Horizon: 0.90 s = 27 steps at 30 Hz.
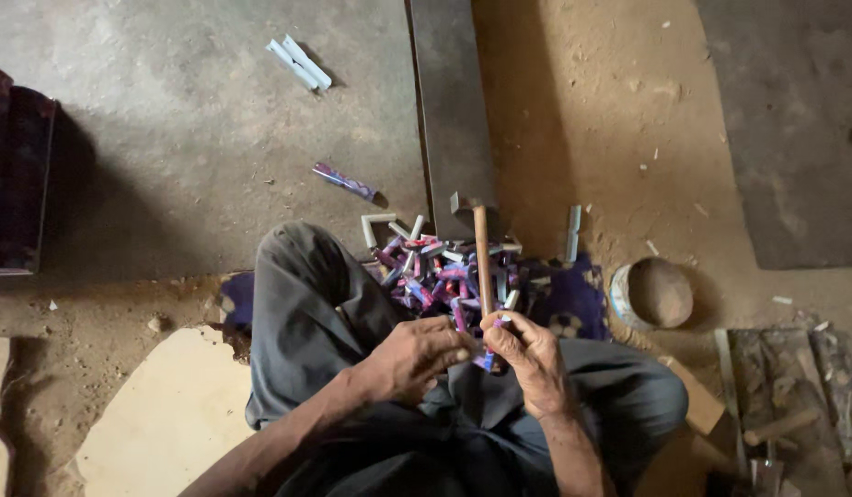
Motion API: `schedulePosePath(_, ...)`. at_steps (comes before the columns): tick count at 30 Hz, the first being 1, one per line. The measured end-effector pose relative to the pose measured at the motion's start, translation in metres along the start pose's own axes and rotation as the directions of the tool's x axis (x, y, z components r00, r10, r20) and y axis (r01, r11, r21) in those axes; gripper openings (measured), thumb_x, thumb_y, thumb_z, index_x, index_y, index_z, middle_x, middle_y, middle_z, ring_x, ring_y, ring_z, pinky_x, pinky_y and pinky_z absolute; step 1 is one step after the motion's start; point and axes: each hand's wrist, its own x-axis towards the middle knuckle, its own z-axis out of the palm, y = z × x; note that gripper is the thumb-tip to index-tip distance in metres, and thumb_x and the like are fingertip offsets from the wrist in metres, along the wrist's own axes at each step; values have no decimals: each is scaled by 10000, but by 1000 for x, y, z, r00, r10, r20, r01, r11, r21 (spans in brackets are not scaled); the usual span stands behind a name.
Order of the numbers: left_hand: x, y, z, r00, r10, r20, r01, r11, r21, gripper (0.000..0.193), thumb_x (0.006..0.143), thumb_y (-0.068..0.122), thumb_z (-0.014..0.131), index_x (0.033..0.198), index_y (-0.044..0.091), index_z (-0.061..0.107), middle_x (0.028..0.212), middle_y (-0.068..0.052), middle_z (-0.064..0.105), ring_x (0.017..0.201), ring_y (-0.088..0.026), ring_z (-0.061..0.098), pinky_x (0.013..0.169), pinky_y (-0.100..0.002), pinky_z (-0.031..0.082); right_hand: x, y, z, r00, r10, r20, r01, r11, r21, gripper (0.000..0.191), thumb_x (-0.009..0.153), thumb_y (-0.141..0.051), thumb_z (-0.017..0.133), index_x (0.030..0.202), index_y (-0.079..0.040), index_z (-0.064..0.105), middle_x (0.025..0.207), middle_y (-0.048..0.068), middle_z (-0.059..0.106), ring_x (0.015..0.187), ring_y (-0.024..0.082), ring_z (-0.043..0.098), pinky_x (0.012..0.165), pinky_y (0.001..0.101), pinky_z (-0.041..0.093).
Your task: The person sits on the floor and repeatedly uses a hammer to strike small rectangular items placed on a metal bar, breaking them into smaller pieces. The broken fragments accumulate on the floor around the work area.
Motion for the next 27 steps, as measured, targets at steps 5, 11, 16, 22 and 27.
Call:
schedulePosePath(5, -1, 12, 9, 997, -33, -77, 42, 992, 120, 299, 971, 187, 666, 1256, 102, 634, 1001, -80, 629, 935, -294, 635, 834, -425, 528, -2, 5, -2, 999, -4, -50, -3, 990, -141, 338, 947, -302, 712, 1109, -7, 744, 829, -26, 627, 777, 60, 551, 676, 232, 440)
schedulePosePath(11, -6, -9, 16, 955, -296, -26, 288, 945, -152, 188, 955, 126, 659, 1139, 113, 690, 925, -110, 634, 856, -312, 660, 746, -413, 566, 13, 19, -7, 997, -51, -52, 49, 998, -43, 455, 1009, -313, 594, 1352, -17, 638, 977, -27, 662, 856, 59, 571, 768, 225, 479)
schedulePosePath(16, 18, -95, 9, 849, -476, -230, 501, 863, 63, 147, 992, 178, 616, 1045, 69, 698, 934, -173, 698, 873, -369, 680, 760, -474, 539, 53, 43, -9, 940, -285, -189, 107, 771, -628, 616, 981, -342, 662, 1478, -15, 502, 1171, 165, 669, 1032, 246, 628, 881, 377, 503)
schedulePosePath(22, 47, -189, -9, 883, -342, -321, 392, 914, 107, 195, 969, 198, 596, 1015, 39, 699, 964, -184, 704, 932, -381, 678, 813, -488, 529, 71, 73, -4, 971, -109, -215, -90, 662, -744, 650, 867, -297, 735, 1447, -91, 527, 1187, 198, 704, 1049, 326, 682, 896, 435, 520)
schedulePosePath(27, 53, -200, -10, 889, -390, -239, 430, 891, 147, 242, 1009, 244, 583, 1033, 35, 704, 957, -181, 704, 946, -386, 667, 814, -501, 521, 62, 61, -11, 948, 139, -287, -247, 889, -385, 631, 901, -180, 675, 1510, -103, 529, 823, 120, 607, 625, 225, 585, 530, 397, 493)
